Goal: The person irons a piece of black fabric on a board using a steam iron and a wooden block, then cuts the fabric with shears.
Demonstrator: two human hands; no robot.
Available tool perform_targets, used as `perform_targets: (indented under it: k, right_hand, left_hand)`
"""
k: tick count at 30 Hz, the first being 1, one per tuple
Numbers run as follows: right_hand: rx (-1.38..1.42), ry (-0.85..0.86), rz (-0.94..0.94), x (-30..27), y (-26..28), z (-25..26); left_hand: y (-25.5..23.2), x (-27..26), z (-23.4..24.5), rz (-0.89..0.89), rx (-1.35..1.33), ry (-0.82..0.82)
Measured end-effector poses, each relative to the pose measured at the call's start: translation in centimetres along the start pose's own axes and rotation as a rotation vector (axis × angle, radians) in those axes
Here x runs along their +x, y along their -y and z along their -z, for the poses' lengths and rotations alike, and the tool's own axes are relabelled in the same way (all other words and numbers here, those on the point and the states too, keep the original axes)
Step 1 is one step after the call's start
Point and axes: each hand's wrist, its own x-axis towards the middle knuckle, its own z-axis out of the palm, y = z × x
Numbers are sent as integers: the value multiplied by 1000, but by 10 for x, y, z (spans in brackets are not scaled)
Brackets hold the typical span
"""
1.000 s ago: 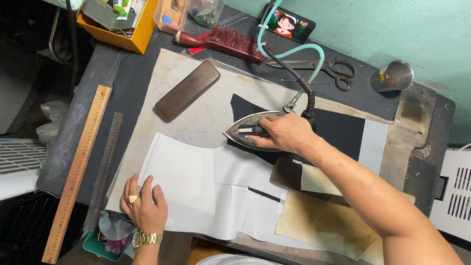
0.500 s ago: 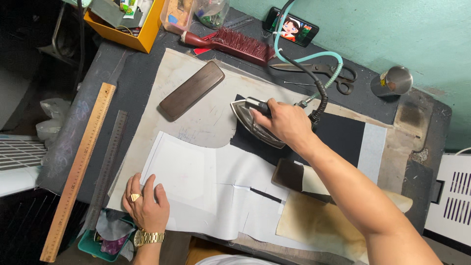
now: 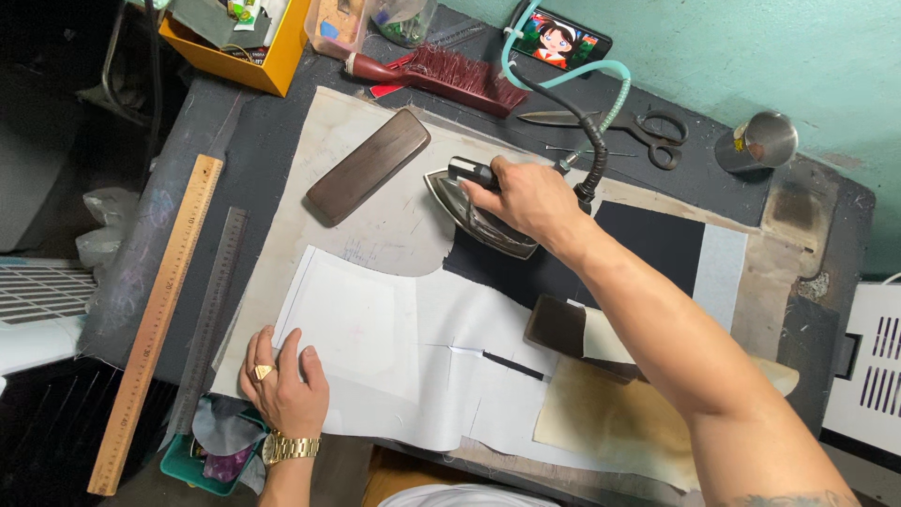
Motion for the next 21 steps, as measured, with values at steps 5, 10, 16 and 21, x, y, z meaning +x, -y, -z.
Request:
perform_targets:
  k: [5, 10, 16, 21]
  right_hand:
    - [-15, 64, -32, -26, -23, 7]
    - [-10, 75, -39, -54, -68, 13]
    - [-52, 243, -124, -98, -119, 26]
    - [-170, -31, 186, -136, -184, -3]
  left_hand:
    - [-1, -1, 1, 2, 0, -9]
    - [-6, 1, 3, 4, -4, -11]
    - [-8, 2, 3, -4, 19, -7]
    - [-8, 0, 2, -2, 18, -19]
